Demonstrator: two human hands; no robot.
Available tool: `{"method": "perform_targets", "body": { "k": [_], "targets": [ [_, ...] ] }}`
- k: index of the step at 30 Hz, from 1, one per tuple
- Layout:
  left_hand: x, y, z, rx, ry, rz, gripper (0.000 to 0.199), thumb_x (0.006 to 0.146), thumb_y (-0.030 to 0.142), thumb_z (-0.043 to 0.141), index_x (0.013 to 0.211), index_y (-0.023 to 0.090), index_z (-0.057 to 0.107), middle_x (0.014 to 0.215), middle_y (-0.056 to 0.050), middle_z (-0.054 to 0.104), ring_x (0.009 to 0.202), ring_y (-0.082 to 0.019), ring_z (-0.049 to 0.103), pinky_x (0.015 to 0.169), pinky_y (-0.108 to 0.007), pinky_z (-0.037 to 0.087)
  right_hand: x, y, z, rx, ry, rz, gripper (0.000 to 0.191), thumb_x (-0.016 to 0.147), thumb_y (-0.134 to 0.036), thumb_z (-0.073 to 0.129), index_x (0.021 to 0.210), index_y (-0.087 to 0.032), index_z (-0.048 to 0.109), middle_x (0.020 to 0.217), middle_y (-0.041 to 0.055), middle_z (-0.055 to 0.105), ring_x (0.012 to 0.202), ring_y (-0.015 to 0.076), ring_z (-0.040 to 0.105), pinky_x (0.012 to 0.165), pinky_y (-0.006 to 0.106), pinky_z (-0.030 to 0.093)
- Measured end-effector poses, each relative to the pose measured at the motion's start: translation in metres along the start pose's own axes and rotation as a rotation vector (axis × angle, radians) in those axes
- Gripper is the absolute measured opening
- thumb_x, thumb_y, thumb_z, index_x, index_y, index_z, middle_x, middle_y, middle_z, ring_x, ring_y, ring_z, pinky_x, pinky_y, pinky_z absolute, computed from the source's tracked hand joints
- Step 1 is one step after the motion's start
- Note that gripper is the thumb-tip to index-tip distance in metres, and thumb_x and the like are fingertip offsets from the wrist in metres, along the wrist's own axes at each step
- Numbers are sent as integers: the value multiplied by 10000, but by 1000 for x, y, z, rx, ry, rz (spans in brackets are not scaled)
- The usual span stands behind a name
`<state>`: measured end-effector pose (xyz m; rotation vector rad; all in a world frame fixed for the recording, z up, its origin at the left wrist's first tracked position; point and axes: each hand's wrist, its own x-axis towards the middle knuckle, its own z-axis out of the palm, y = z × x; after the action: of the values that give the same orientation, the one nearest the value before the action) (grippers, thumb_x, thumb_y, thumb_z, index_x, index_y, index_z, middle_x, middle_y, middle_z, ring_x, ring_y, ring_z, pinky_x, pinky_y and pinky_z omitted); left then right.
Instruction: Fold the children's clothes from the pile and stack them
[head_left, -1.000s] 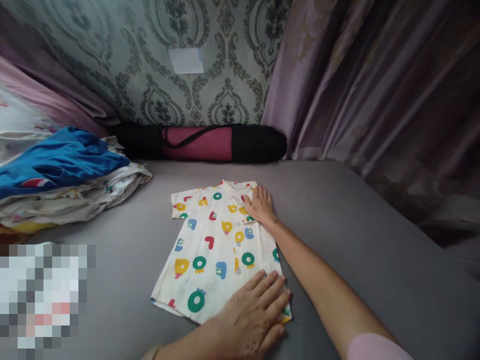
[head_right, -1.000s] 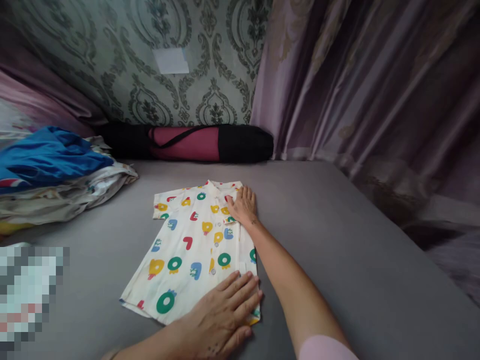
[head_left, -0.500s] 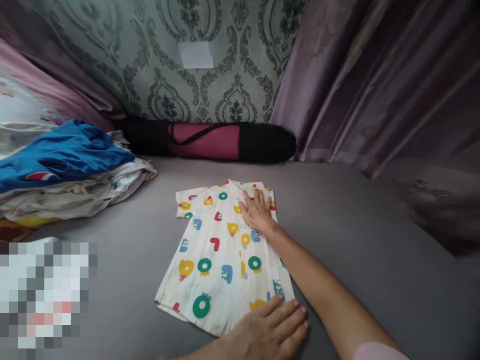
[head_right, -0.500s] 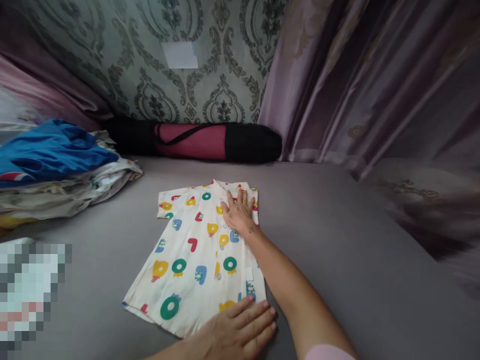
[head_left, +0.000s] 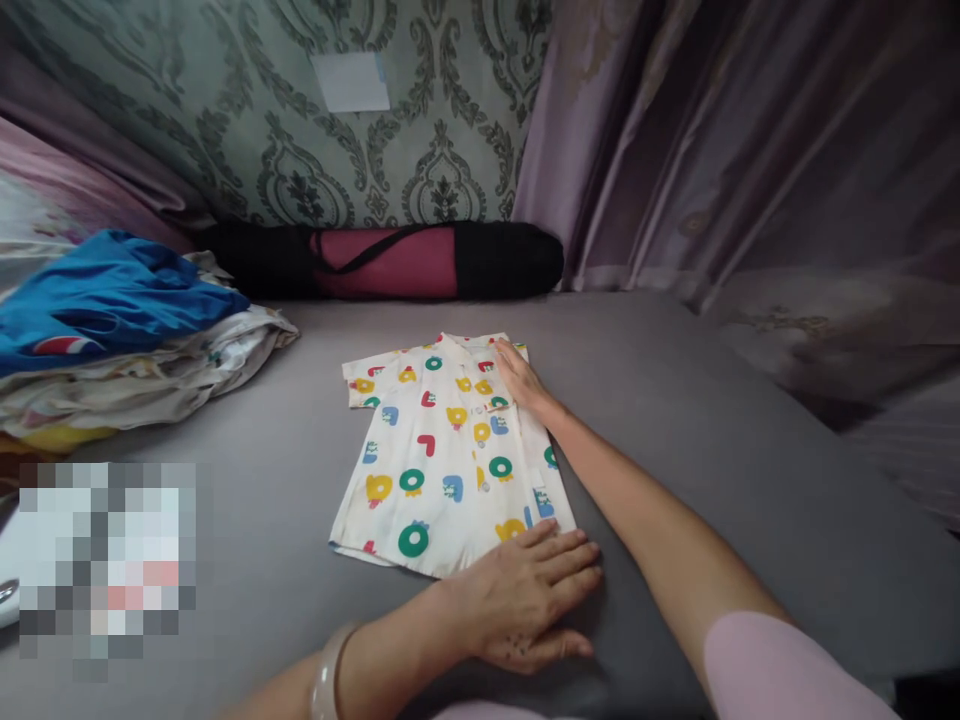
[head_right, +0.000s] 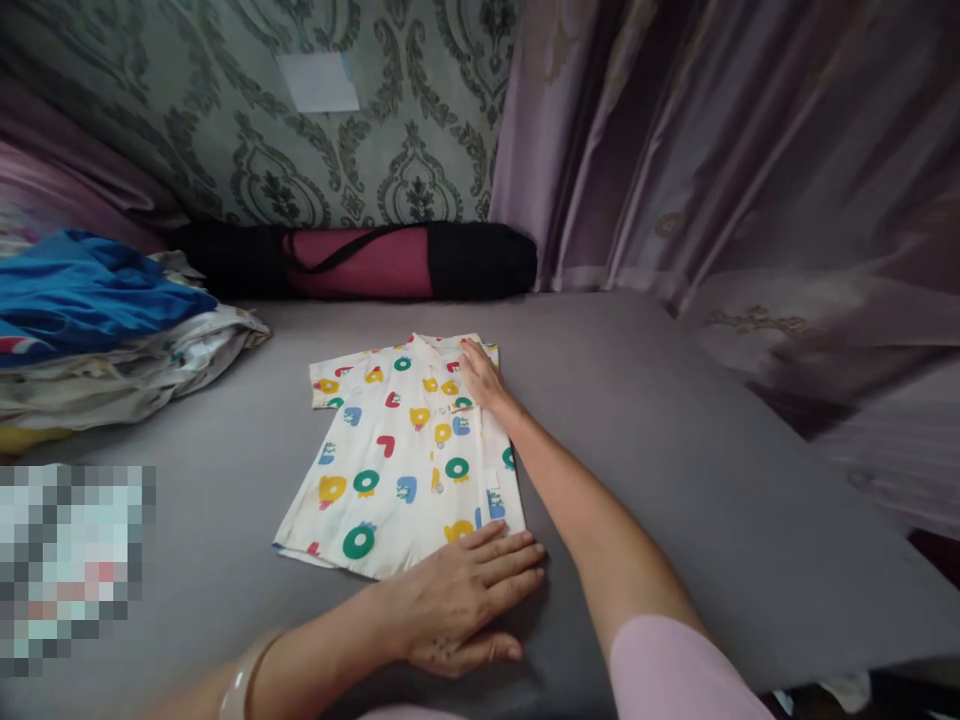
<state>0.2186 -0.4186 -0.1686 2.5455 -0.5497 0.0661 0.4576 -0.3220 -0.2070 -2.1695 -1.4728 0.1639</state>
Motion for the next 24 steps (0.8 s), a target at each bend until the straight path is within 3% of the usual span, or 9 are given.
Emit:
{"method": "perform_targets", "body": {
  "k": [2,6,13,24],
  "targets": [
    [-1,4,0,-2,7,14,605,979,486,313,1432,88,354,1494,-161,371,1421,-251,269,1190,-419,158,-17,10,-9,-29,-20,-55,591,986,-385,142,1463,-89,327,1558,109,261,1440,158,185,1156,310,175],
    [-4,13,-8,13,27,-4,595,972,505,327,1411,107,386,1479,-149,404,1410,-245,297,1184,-403,197,-63,16,-20,-163,-196,-97,688,963,-498,227,1497,-65,242,1578,153,150,1458,254,109,1171,437,128],
    [-29,16,-32,34,72,-181,544,977,458,359,1446,184,358,1482,-102,412,1401,-227,319,1174,-402,250,-129,-1,-24,-250,-268,-185,691,977,-507,169,1527,-90,127,1585,126,82,1463,238,55,1179,466,81],
    [-99,-31,-39,235,401,-606,470,967,408,404,1396,220,443,1457,-91,449,1346,-239,415,1096,-435,392,-202,-31,-44,-181,-350,-241,630,996,-484,205,1526,-150,132,1578,91,96,1459,225,74,1193,473,106]
  ]
}}
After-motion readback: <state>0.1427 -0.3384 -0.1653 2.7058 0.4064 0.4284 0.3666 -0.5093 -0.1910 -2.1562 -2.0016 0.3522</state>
